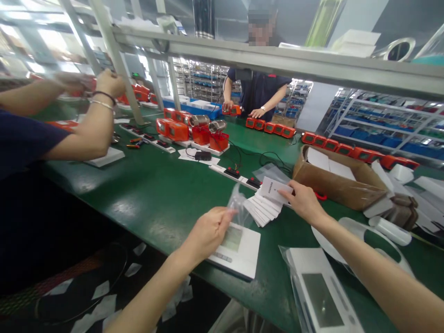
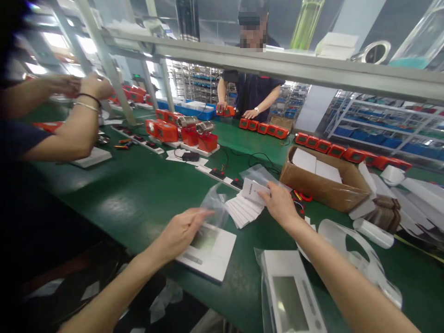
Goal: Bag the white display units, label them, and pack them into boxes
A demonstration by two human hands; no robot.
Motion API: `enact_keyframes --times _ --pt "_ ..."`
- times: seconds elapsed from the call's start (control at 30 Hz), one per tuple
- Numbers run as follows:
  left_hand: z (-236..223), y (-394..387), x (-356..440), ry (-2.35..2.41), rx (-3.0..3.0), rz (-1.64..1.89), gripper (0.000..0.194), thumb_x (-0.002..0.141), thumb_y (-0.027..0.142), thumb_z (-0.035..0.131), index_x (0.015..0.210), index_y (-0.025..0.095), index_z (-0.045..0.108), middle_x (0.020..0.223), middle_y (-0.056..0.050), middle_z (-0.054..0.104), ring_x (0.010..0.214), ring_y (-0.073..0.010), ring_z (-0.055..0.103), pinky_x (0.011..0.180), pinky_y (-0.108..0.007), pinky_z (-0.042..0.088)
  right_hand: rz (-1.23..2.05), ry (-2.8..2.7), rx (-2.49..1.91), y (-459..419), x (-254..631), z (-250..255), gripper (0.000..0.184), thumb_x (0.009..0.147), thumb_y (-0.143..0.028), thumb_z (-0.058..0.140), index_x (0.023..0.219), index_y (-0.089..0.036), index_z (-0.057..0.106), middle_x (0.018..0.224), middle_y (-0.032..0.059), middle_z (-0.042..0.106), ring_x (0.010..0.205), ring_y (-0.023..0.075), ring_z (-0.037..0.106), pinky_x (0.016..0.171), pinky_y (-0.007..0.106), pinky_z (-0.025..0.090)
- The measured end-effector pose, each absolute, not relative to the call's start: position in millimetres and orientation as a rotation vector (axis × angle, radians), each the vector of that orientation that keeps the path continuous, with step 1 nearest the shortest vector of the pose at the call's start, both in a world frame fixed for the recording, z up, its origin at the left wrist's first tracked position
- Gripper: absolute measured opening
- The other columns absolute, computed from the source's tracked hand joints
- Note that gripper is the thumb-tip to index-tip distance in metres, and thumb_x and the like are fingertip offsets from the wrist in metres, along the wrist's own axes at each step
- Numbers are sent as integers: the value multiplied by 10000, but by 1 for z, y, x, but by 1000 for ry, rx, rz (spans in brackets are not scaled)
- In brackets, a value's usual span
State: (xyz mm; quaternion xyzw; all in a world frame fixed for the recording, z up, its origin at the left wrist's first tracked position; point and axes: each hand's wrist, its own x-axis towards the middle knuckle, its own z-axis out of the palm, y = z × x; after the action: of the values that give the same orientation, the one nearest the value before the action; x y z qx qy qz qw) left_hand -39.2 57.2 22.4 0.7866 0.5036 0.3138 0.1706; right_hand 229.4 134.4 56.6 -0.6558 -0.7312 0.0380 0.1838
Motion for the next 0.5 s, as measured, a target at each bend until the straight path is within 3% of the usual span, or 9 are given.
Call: enact_keyframes --times 0.1,0.2,0.37,0.5 --pt "15 48 -26 1402 2354 738 351 959 275 338 1038 232 677 947 -40 705 940 -171 625 956 -343 439 184 -1996 -1798 120 228 62 208 843 -387 530 810 -195 600 773 59 672 705 212 610 635 292 396" --pt "11 26 -22 1603 2384 618 364 946 212 321 1110 150 639 932 -123 658 917 -241 585 894 -445 438 279 -1934 -1765 90 225 71 229 834 -424 521 792 -209 589 674 29 647 604 189 588 562 275 392" --pt "14 -6 -27 2112 2376 168 400 956 223 276 1211 121 567 920 -138 608 894 -293 583 760 -415 467 675 -1585 -1764 -14 195 69 316 822 -551 508 736 -250 554 501 -17 562 448 159 501 436 253 350" --pt "17 -14 -28 2201 2309 41 415 969 246 221 1137 140 586 897 -129 597 873 -283 609 706 -371 476 1397 -1183 -1461 -88 149 26 385 754 -604 599 848 -231 609 815 57 679 690 198 619 590 275 470"
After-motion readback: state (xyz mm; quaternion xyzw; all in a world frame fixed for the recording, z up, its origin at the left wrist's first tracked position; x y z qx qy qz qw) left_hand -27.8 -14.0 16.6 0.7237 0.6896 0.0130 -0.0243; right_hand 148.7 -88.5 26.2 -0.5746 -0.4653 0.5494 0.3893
